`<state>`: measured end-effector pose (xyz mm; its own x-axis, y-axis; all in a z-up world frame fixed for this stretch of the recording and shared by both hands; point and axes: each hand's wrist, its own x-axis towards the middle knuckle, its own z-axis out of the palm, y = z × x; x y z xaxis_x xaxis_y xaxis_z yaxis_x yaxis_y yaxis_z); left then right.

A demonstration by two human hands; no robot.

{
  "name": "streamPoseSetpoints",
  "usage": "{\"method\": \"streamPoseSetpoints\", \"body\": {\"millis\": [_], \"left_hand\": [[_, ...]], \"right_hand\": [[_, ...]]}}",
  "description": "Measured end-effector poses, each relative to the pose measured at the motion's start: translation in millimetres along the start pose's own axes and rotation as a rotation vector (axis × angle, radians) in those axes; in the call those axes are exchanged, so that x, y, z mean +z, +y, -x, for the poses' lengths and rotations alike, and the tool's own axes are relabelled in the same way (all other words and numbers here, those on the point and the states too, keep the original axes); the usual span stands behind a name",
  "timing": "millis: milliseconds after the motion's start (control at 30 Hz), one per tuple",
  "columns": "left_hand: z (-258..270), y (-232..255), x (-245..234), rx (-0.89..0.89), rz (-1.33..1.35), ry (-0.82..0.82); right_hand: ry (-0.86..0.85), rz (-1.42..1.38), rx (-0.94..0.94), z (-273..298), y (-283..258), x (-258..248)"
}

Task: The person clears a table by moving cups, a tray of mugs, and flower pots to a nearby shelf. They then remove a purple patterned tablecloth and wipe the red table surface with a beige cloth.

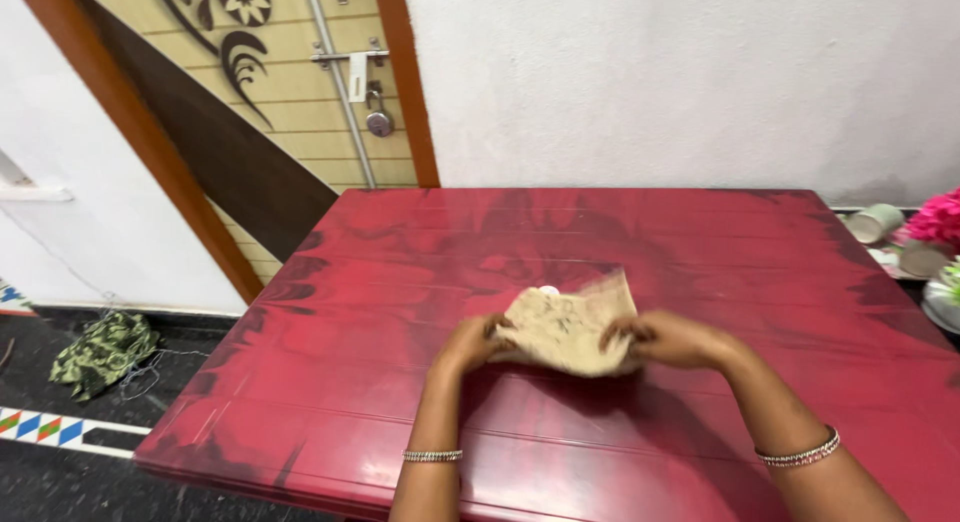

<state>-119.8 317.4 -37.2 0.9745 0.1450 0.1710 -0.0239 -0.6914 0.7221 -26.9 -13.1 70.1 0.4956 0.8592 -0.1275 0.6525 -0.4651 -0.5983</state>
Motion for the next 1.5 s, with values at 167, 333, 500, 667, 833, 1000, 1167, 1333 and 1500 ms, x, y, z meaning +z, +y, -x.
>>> {"method": "streamPoseSetpoints", "body": {"millis": [167, 333, 500, 667, 833, 1000, 1167, 1333, 1500], "left_hand": [[-2, -46, -6, 0.034, 0.422, 0.042], [1, -69, -50, 0.083, 0.016, 0.448], [50, -103, -116, -0.436, -0.324, 0.365], [107, -172, -159, -0.726, -0.365, 0.431], [131, -245, -161, -0.454, -0.229, 0.641], [149, -189, -184, -0.674, -0.298, 0.738], [139, -150, -206, -0.762, -0.279, 0.752], [88, -163, -189, -0.701, -0.327, 0.728], [15, -200, -177, -0.622, -0.454, 0.532]], "right_hand": [[0.329, 0.038, -0.007, -54, 19, 18], [0.598, 0.684, -0.159, -108, 9, 29], [0.173, 0.621, -0.410, -152, 20, 80], [0.242, 0.563, -0.169, -232, -8, 118], [0.156, 0.484, -0.294, -306, -127, 211], [-0.182, 0.247, -0.553, -281, -267, 293], [0.018, 0.137, -1.010, -275, -297, 293], [0.114, 0.260, -0.364, -371, -251, 264], [0.320, 0.441, -0.109, -446, -126, 210]]}}
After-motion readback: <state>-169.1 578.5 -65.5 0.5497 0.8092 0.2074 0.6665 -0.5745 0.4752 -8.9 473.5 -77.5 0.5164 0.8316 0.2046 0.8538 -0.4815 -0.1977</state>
